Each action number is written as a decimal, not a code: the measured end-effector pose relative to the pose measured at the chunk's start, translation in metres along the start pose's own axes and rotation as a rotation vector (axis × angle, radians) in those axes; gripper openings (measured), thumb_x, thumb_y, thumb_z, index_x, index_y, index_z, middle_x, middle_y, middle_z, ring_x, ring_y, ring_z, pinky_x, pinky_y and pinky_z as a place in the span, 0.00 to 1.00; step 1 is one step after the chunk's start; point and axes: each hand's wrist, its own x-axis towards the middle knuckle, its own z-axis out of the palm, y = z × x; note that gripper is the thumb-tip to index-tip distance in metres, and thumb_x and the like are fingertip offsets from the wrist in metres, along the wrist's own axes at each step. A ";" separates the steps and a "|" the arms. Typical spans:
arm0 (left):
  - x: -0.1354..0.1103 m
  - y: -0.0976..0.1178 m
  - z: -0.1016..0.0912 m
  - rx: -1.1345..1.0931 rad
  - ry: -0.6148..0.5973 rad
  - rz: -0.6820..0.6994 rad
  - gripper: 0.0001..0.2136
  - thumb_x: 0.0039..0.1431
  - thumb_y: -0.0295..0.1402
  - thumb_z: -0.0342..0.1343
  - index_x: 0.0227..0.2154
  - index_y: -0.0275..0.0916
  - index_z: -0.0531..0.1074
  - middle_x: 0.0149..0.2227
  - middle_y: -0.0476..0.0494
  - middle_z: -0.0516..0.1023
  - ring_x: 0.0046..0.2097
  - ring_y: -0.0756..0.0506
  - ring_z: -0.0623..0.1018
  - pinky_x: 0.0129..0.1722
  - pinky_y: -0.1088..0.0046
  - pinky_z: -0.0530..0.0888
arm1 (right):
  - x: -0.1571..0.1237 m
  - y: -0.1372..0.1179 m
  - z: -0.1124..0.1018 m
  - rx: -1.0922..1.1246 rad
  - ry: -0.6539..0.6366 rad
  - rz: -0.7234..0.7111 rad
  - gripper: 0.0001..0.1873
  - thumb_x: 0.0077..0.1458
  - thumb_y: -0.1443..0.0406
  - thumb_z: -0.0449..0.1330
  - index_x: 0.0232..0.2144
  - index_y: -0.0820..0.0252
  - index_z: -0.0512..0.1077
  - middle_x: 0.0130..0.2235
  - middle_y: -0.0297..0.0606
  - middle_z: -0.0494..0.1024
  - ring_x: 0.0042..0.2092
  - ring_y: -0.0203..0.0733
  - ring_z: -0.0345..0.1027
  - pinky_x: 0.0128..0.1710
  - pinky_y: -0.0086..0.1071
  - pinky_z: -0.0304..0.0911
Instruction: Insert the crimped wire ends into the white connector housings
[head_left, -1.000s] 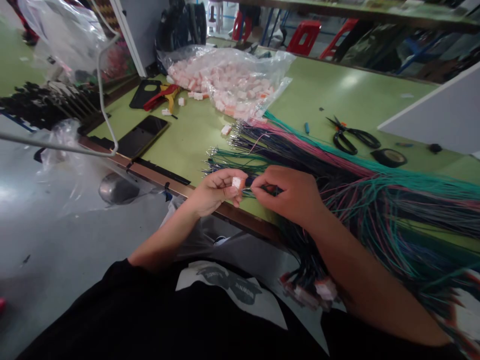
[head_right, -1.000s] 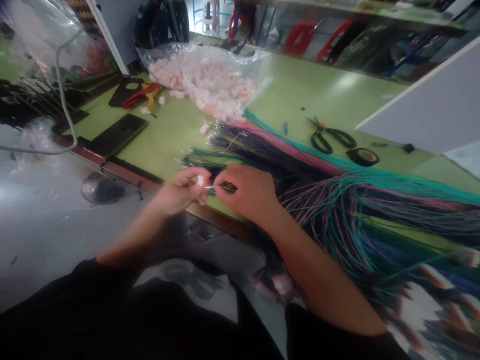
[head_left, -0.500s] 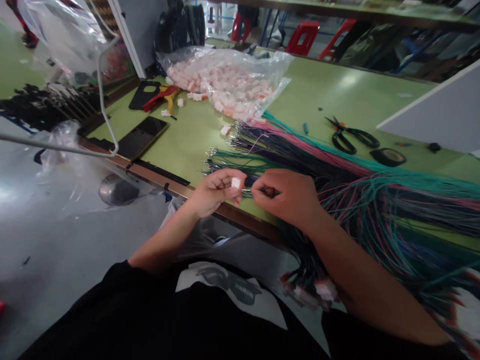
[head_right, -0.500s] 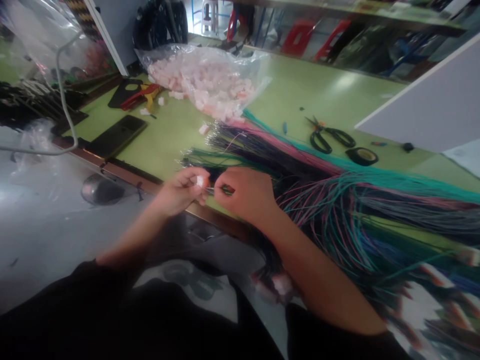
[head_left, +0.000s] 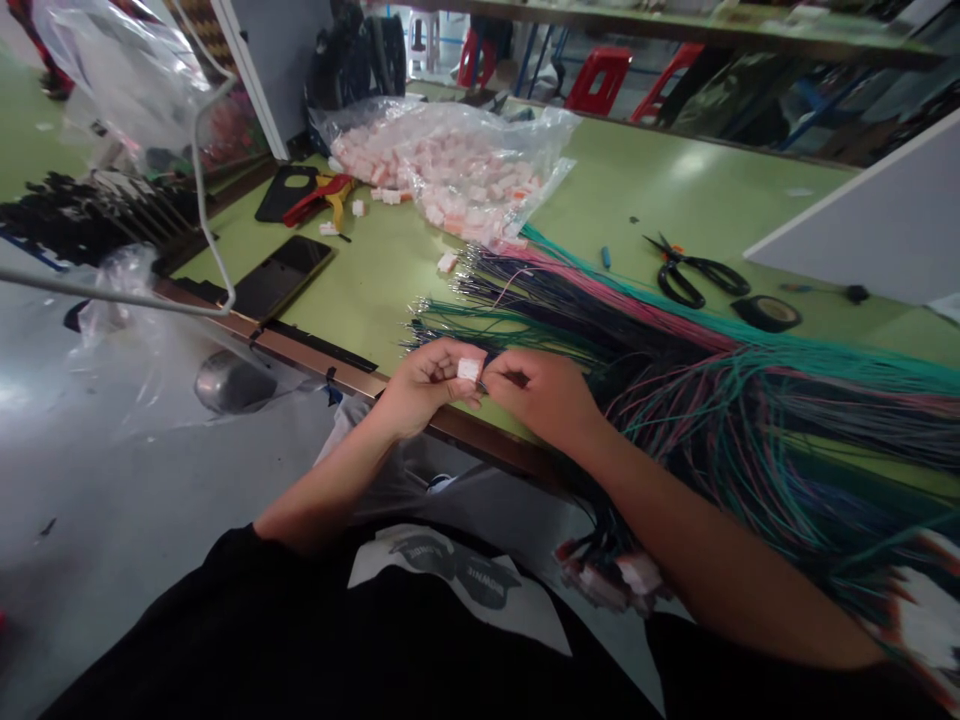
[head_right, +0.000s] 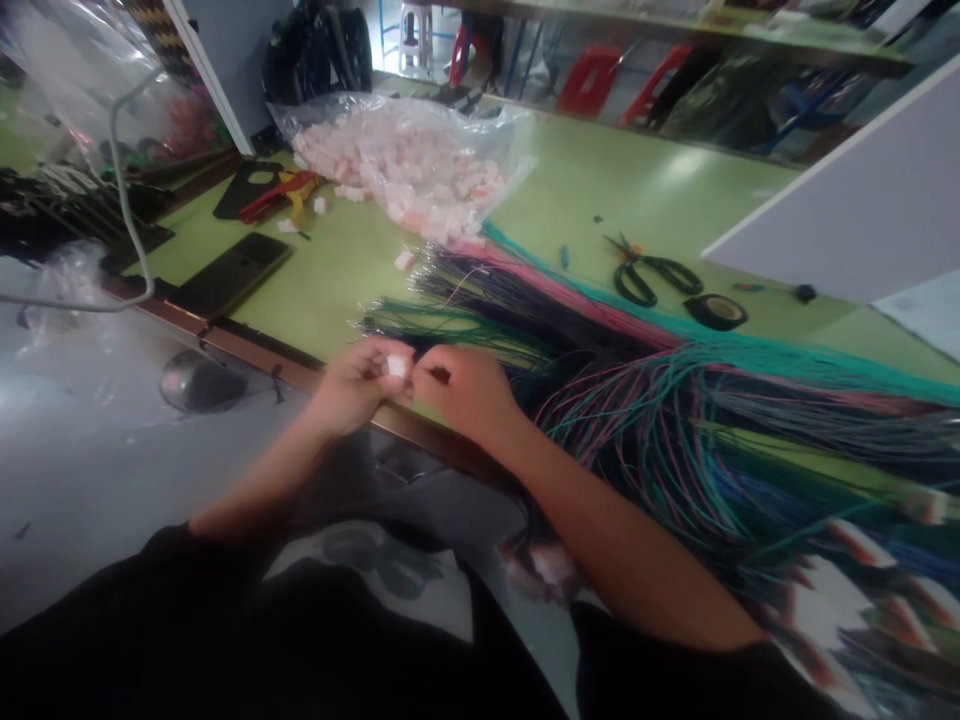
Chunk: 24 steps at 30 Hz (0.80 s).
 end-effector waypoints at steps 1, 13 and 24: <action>0.000 0.000 -0.001 0.000 0.005 0.000 0.17 0.41 0.35 0.69 0.34 0.37 0.73 0.25 0.53 0.76 0.26 0.53 0.77 0.28 0.78 0.77 | 0.001 0.001 -0.002 0.045 -0.025 -0.006 0.09 0.44 0.66 0.53 0.18 0.60 0.71 0.20 0.31 0.73 0.23 0.32 0.60 0.24 0.26 0.51; -0.001 0.002 0.001 -0.014 -0.002 -0.024 0.15 0.41 0.33 0.69 0.33 0.36 0.73 0.23 0.53 0.76 0.24 0.54 0.76 0.26 0.79 0.76 | 0.002 0.010 -0.006 0.100 -0.153 -0.027 0.09 0.45 0.65 0.53 0.18 0.61 0.70 0.19 0.30 0.70 0.24 0.31 0.60 0.27 0.26 0.53; -0.003 0.006 -0.002 0.018 -0.161 -0.100 0.14 0.43 0.34 0.68 0.33 0.37 0.74 0.22 0.53 0.73 0.23 0.53 0.75 0.23 0.78 0.75 | 0.053 0.088 -0.037 -0.744 -0.007 0.189 0.14 0.52 0.70 0.50 0.29 0.63 0.76 0.38 0.51 0.78 0.38 0.49 0.69 0.29 0.35 0.52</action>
